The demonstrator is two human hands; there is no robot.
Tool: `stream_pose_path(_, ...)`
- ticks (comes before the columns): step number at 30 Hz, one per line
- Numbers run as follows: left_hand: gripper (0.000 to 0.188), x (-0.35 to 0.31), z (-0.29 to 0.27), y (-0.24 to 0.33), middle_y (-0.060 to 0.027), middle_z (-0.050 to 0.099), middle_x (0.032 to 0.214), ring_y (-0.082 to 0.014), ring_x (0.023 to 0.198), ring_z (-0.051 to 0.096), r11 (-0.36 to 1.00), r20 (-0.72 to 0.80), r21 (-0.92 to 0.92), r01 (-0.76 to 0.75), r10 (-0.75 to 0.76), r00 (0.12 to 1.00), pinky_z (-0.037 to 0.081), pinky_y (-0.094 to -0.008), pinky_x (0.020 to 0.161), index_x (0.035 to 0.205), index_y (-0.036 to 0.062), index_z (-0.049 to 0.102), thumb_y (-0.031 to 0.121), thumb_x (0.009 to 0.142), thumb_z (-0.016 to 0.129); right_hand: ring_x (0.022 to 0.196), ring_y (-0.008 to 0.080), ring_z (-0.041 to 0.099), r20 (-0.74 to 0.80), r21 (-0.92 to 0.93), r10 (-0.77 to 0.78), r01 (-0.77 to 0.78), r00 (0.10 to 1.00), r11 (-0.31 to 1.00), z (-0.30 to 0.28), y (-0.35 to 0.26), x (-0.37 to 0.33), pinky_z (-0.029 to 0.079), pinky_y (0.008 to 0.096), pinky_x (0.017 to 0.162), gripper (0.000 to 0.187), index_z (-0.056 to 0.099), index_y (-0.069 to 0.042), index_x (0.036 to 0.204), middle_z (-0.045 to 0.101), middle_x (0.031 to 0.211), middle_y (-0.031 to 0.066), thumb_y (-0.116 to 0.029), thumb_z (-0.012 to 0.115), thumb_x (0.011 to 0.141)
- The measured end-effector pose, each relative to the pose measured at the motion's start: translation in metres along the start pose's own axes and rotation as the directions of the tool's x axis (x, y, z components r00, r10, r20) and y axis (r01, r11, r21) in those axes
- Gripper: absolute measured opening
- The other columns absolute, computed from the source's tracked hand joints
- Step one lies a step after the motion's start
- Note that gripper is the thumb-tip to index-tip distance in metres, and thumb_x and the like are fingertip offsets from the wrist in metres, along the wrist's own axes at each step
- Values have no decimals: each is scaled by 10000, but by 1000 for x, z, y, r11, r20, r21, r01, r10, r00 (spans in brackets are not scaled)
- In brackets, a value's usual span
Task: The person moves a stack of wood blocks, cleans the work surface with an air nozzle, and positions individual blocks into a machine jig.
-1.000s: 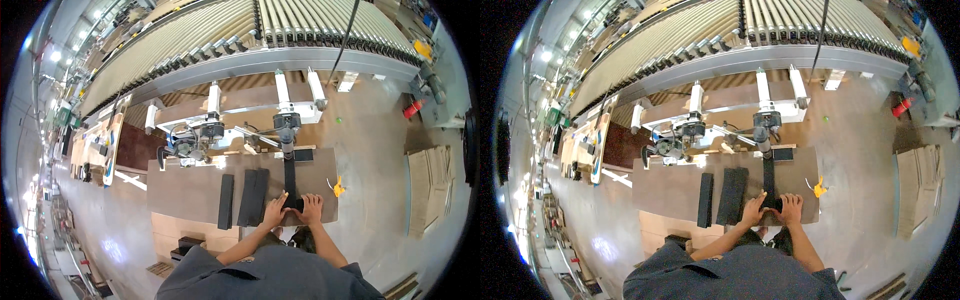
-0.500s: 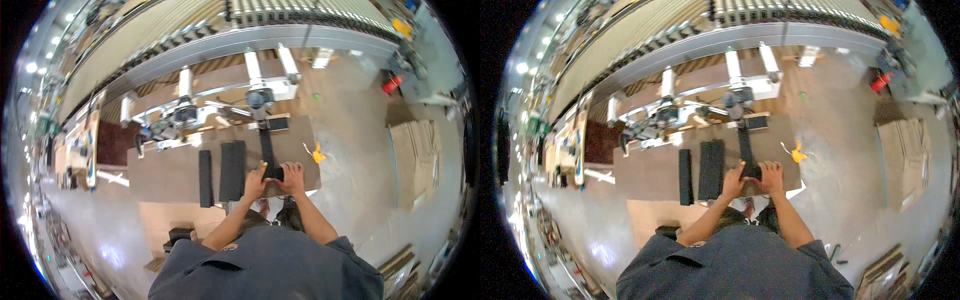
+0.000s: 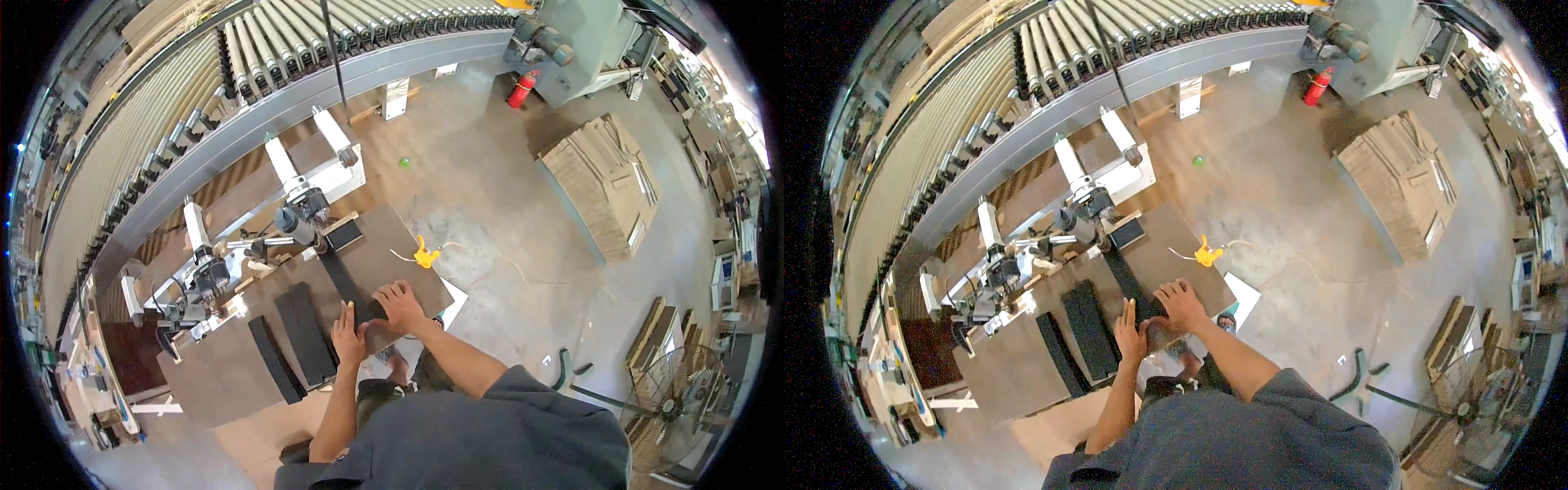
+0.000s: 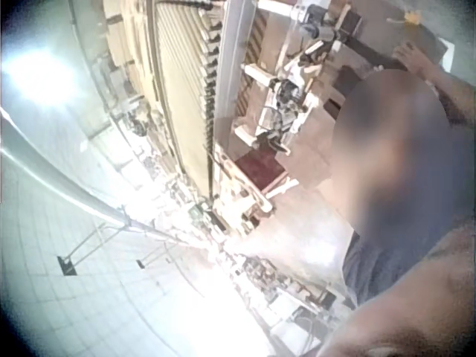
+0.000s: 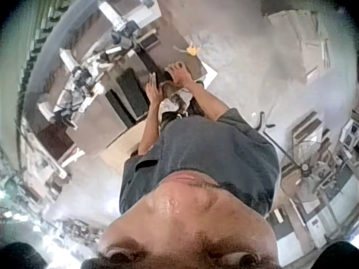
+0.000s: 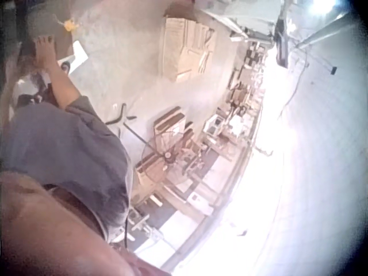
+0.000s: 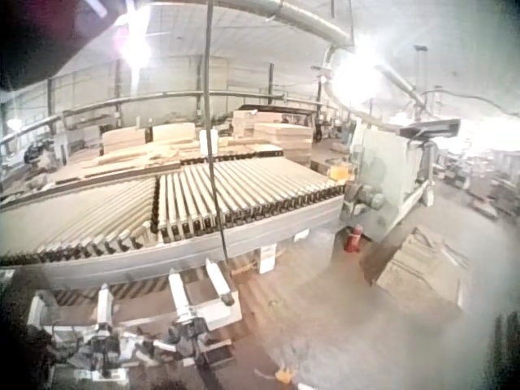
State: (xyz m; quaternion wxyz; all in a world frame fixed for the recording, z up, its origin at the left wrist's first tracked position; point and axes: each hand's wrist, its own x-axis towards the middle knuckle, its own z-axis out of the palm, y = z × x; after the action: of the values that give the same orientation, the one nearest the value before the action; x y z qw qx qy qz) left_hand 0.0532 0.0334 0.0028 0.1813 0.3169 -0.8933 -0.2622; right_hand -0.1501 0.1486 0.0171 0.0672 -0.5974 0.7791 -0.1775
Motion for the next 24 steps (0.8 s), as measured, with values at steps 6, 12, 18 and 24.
stream_pose_path(6, 725, -5, -11, -8, -203, 616, 1697, -482, 1254, 677, 999, -28, 26, -24, 25, 999, 534, -552, 1089, 1721, 121, 551, 286, 1056, 788, 1429, 380, 553, 66, 55, 12, -15, 998, 998, -1, -15, 9, 352, 611, 1279, 778, 655, -111, 1470, 658, 1485, 125, -669, 801, 949)
stream_pose_path(12, 608, 26, -39, -4, -156, 685, 1619, -449, 1338, 654, 999, -8, 25, -48, 48, 999, 522, -551, 1136, 1698, 140, 569, 175, 1111, 726, 1382, 361, 581, -56, 40, -25, 27, 998, 999, -3, -13, 2, 363, 611, 1269, 851, 676, -102, 1458, 680, 1430, 129, -766, 769, 934)
stream_pose_path(18, 622, 133, -67, -27, -118, 584, 1738, -330, 1570, 582, 734, 377, 364, -573, 447, 812, 478, -462, 1292, 1573, 159, 672, 79, 959, 730, 1458, 381, 559, -68, 115, 17, -9, 998, 993, -2, -8, -7, 332, 619, 1340, 911, 651, -89, 1502, 675, 1453, 144, -771, 786, 914)
stream_pose_path(24, 381, 165, -56, -45, -100, 667, 1573, -299, 1559, 603, 492, 545, 395, -776, 554, 629, 492, -427, 1301, 1402, 143, 701, 185, 1024, 679, 1667, 402, 420, -130, 117, 51, -36, 990, 992, -1, -16, -35, 267, 619, 1415, 1113, 526, -70, 1675, 570, 1649, 178, -832, 763, 899)
